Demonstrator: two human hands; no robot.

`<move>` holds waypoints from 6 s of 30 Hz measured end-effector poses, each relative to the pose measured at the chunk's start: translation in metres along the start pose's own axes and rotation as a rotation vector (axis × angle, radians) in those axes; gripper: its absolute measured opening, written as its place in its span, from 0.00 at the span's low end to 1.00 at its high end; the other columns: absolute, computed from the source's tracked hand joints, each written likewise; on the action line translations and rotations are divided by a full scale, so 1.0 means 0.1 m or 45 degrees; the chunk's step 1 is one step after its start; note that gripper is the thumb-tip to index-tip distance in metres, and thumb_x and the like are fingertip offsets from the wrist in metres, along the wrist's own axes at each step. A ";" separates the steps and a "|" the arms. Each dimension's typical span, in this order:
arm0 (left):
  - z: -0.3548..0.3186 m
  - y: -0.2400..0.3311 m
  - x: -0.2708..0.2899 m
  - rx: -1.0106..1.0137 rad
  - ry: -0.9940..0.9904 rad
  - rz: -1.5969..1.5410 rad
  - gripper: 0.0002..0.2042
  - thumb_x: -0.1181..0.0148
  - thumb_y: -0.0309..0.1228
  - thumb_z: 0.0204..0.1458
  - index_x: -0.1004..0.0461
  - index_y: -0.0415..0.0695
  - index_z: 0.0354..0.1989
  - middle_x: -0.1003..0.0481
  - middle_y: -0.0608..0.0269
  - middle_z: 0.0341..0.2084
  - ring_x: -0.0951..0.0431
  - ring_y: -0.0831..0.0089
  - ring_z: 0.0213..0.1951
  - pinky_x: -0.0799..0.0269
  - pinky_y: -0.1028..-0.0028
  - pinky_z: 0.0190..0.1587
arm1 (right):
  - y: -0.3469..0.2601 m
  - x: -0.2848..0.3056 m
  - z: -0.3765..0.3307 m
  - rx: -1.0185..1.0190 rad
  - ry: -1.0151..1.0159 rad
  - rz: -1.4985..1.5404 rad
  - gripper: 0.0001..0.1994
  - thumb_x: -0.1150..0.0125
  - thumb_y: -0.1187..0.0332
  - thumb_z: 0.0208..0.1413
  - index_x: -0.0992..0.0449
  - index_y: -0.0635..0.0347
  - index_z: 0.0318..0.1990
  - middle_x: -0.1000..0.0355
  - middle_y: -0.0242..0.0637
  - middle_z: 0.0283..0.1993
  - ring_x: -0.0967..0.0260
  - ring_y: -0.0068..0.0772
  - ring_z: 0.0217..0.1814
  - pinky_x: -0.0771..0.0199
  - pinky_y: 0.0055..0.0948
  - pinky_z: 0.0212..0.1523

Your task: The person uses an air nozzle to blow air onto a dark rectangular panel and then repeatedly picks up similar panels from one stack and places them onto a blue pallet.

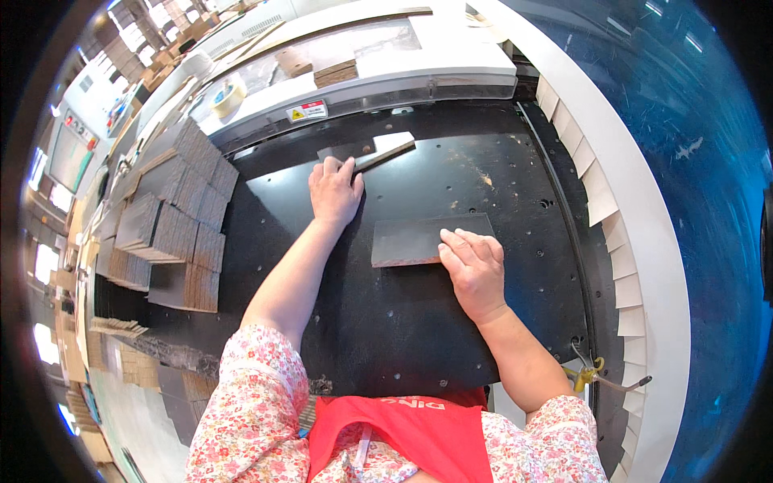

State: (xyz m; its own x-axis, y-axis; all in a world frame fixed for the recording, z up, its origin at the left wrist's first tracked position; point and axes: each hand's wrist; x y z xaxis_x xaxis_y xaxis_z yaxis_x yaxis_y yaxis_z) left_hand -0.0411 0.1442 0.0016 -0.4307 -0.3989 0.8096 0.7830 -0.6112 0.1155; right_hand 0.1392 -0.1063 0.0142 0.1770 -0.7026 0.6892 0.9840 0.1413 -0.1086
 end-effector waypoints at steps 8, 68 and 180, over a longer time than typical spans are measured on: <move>-0.81 -0.13 0.58 0.059 0.074 -0.114 0.11 0.34 0.31 0.49 0.19 0.48 0.41 0.28 0.61 0.38 0.28 0.60 0.46 0.31 0.60 0.49 | -0.01 0.08 -0.07 0.065 0.045 -0.109 0.09 0.39 0.68 0.50 0.20 0.51 0.40 0.23 0.26 0.50 0.29 0.27 0.54 0.36 0.35 0.58; -0.90 -0.10 0.86 0.300 -0.115 -0.423 0.15 0.37 0.20 0.49 0.22 0.40 0.47 0.29 0.54 0.53 0.32 0.56 0.58 0.36 0.63 0.60 | 2.21 -1.42 1.76 -1.238 -0.655 -0.440 0.49 0.45 0.33 0.55 0.39 0.76 0.66 0.51 0.70 0.72 0.60 0.64 0.79 0.63 0.56 0.74; 0.27 2.16 0.22 -0.615 -0.226 0.298 0.05 0.45 0.29 0.56 0.26 0.49 0.39 0.19 0.63 0.35 0.20 0.64 0.46 0.27 0.63 0.47 | -0.35 1.01 -1.13 -0.436 0.048 0.148 0.08 0.36 0.69 0.50 0.21 0.62 0.37 0.23 0.38 0.39 0.24 0.39 0.47 0.26 0.38 0.50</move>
State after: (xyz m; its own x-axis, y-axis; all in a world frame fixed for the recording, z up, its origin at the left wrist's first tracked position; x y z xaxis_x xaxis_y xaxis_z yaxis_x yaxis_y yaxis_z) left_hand 0.1312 0.0220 0.0600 -0.1558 -0.4657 0.8711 0.5365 -0.7804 -0.3212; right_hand 0.1254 -0.2614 0.0068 0.2822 -0.7218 0.6320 0.9061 -0.0158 -0.4227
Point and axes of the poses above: each hand's wrist, its own z-axis towards the middle knuckle, its own x-axis out of the back of the hand, y = z × x
